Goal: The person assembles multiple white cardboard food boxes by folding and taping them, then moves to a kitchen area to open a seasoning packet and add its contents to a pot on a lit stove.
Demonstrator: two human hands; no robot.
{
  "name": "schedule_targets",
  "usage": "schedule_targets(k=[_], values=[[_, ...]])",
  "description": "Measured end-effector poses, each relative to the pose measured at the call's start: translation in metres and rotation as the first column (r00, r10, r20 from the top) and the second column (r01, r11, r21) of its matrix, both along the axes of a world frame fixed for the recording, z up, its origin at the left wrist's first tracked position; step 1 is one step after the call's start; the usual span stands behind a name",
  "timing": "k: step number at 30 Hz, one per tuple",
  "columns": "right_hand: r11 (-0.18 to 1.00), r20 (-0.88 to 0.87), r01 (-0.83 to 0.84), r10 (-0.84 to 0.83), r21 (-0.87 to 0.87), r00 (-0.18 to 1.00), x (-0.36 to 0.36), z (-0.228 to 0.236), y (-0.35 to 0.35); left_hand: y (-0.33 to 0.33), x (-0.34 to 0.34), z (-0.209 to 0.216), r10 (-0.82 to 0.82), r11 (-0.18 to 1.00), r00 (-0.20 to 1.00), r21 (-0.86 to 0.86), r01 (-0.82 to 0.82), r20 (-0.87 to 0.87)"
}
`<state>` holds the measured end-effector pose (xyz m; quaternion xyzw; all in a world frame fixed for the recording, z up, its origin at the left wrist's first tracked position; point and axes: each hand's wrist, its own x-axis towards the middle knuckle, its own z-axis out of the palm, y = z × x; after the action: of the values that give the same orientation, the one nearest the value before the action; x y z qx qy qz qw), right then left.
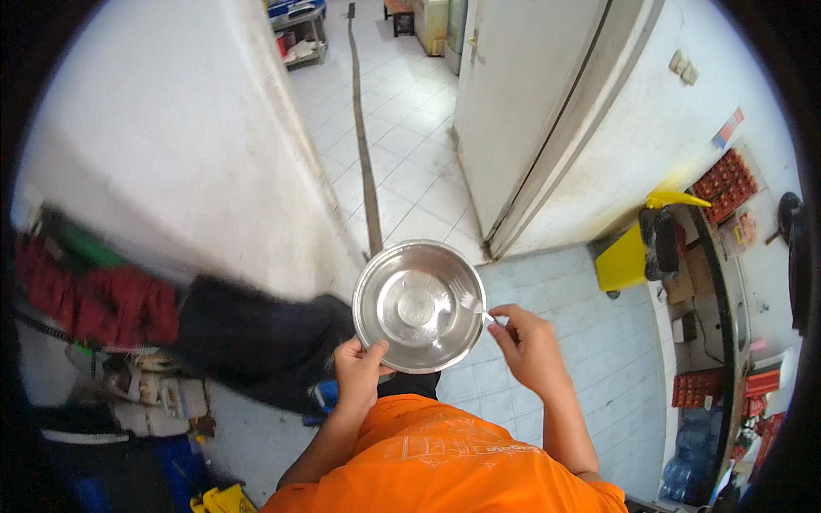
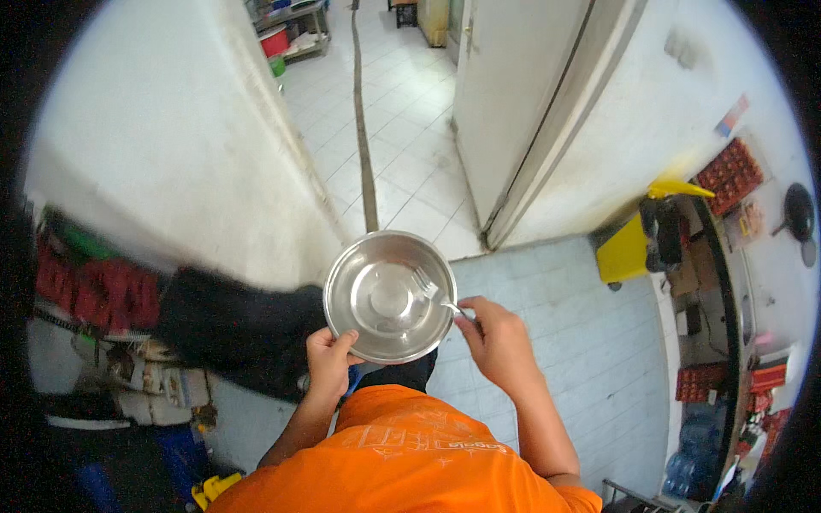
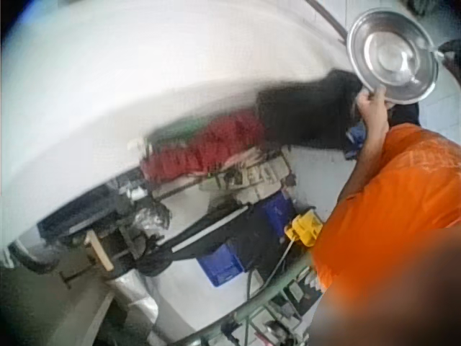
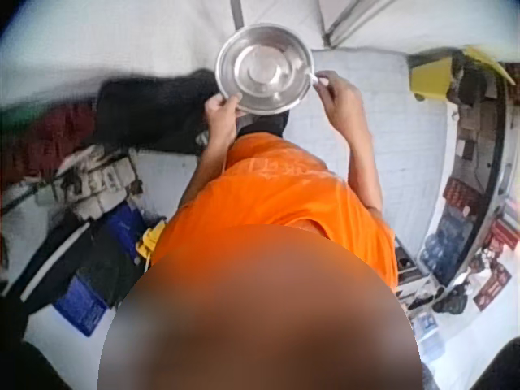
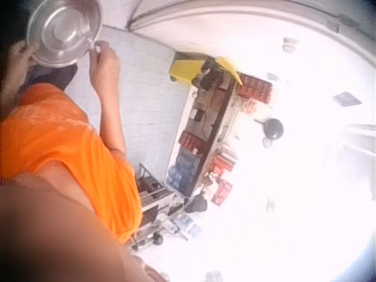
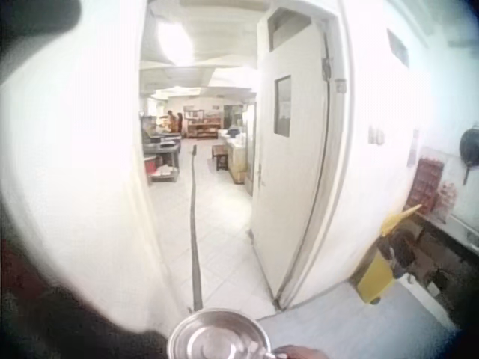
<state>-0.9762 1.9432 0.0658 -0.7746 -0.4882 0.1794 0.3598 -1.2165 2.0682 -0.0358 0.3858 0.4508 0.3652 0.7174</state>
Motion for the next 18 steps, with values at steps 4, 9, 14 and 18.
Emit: schedule_targets(k=[4, 9, 14, 18], values=[[0.998, 0.164, -0.045, 0.050, -0.034, 0.985, 0.074, -0.027, 0.067, 0.078, 0.086, -0.021, -0.112, 0.993, 0.992, -0.037, 0.110, -0.052], [0.989, 0.258, -0.047, 0.083, -0.143, 0.963, 0.158, -0.045, 0.159, 0.168, 0.192, -0.027, -0.210, 0.977, 0.973, 0.009, 0.211, -0.092], [0.993, 0.244, 0.015, 0.014, -0.118, 0.970, 0.233, -0.059, 0.270, 0.271, 0.274, -0.030, -0.237, 0.968, 0.969, -0.099, 0.230, -0.073], [0.982, 0.210, -0.165, 0.181, -0.092, 0.961, 0.314, -0.082, 0.378, 0.375, 0.336, -0.053, -0.099, 0.989, 0.993, -0.117, 0.091, -0.070]])
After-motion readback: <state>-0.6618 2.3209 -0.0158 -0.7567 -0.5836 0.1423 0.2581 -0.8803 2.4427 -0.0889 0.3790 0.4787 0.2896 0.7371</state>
